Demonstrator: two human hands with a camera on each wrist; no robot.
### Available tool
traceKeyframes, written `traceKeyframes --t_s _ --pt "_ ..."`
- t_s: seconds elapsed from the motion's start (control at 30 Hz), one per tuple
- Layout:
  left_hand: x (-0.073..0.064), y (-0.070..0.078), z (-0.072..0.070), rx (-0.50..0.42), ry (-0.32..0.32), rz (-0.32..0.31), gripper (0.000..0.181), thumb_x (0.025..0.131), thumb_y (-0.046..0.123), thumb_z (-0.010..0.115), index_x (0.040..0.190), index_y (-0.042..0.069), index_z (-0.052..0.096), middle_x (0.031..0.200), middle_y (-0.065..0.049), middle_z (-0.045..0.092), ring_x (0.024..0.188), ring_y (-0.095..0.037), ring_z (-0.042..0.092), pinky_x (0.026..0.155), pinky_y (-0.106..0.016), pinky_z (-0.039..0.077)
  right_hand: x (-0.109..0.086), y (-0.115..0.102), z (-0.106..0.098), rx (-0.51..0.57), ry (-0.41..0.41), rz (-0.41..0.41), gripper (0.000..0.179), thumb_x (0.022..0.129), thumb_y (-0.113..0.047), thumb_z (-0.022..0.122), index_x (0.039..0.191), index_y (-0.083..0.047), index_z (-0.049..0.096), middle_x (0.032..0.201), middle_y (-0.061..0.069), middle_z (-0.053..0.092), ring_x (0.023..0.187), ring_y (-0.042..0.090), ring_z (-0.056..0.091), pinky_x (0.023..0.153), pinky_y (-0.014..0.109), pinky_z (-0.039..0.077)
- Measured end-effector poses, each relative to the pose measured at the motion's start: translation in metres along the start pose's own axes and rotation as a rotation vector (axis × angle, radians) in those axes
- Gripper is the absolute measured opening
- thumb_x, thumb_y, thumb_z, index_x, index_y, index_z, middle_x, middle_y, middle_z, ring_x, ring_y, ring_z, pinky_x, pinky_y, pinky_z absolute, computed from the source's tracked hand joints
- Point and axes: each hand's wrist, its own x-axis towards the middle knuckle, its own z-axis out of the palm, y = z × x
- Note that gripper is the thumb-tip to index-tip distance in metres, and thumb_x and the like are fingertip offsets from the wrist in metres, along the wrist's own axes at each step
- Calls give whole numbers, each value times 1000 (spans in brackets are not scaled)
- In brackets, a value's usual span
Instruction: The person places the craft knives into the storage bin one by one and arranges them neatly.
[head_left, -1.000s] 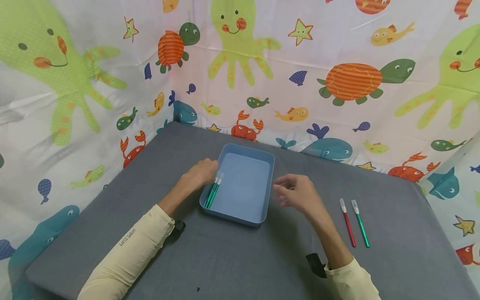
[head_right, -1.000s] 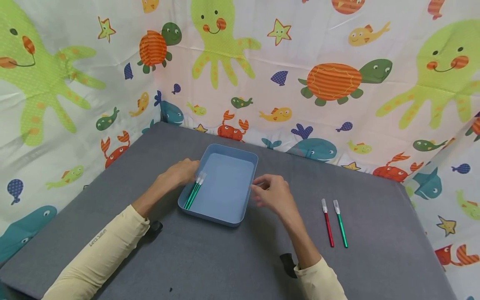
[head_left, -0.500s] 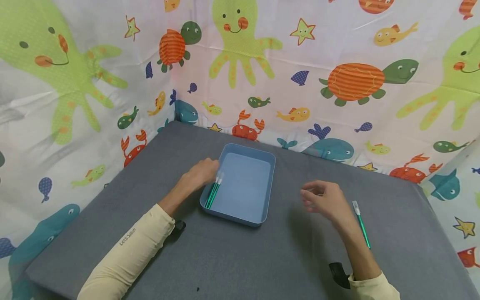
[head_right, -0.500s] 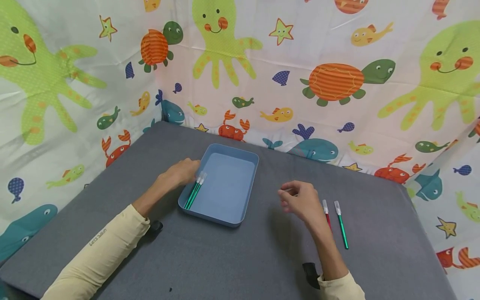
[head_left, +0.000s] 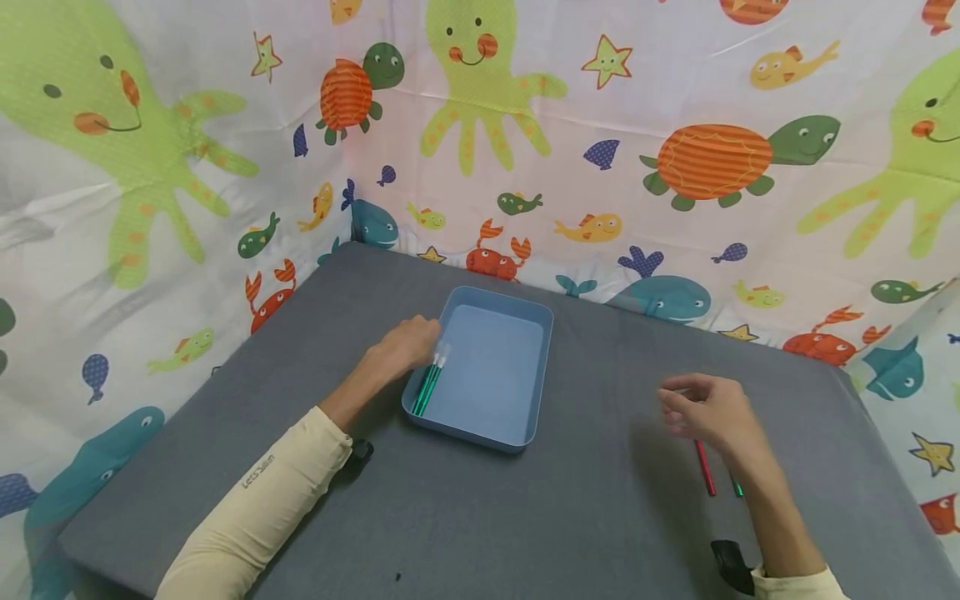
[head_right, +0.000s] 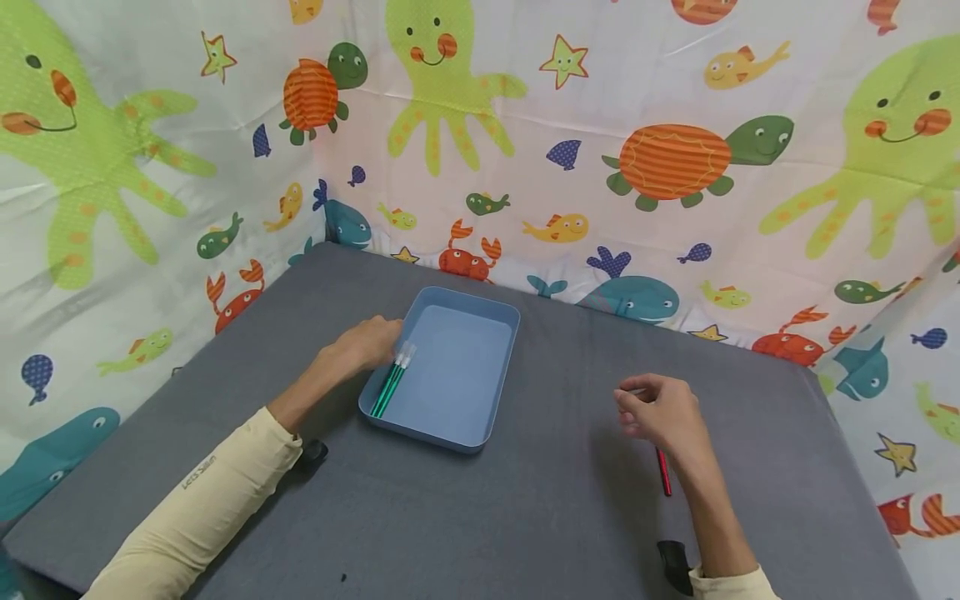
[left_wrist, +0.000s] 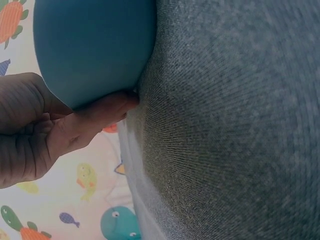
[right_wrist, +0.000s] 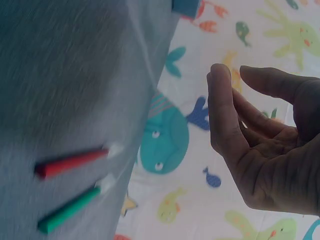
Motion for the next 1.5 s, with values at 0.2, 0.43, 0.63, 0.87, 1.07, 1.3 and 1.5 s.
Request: traceKeyframes --t_s 0.2,0.43,0.63,0.87,1.07,1.3,1.5 --pt "0 0 1 6 0 4 21 89 11 56 108 3 56 83 -8 54 71 -20 55 57 -29 46 -3 21 -16 -37 38 70 52 87 -38 58 116 4 55 95 20 64 73 24 67 61 33 53" --pt "-1 1 -2 10 2 4 20 89 10 56 107 2 58 83 -9 55 70 -19 55 55 -28 45 -2 45 -26 -58 70 168 50 87 -30 60 117 9 52 96 24 63 73 23 66 61 35 54" --pt "0 1 -2 10 -7 4 19 90 8 53 107 1 58 82 -9 55 69 -19 54 53 -29 43 1 60 -31 -138 98 255 44 87 -21 61 116 10 51 94 25 62 68 19 63 59 33 53" --pt "-1 0 -1 3 -10 2 20 90 9 53 108 1 58 83 -9 55 69 -20 55 54 -28 44 7 79 -36 -180 80 337 42 86 -18 62 115 10 51 84 20 63 62 17 62 57 34 52" --pt "-1 1 -3 14 -8 5 20 90 9 54 108 1 58 82 -9 55 69 -19 55 54 -28 44 13 94 -36 -148 45 387 40 84 -13 64 114 11 52 78 15 63 61 18 61 57 35 52" --pt "-1 2 -3 16 -19 -22 21 91 9 53 110 2 57 85 -9 55 71 -20 55 55 -28 45 20 100 -33 -171 29 409 36 80 -6 65 108 13 54 79 17 61 59 17 60 55 35 52" --pt "-1 2 -3 -7 -23 -27 22 91 10 54 111 3 57 85 -8 55 71 -19 56 55 -27 46 22 96 -32 -220 1 391 33 77 -6 68 103 12 58 84 21 59 59 17 60 55 34 51"
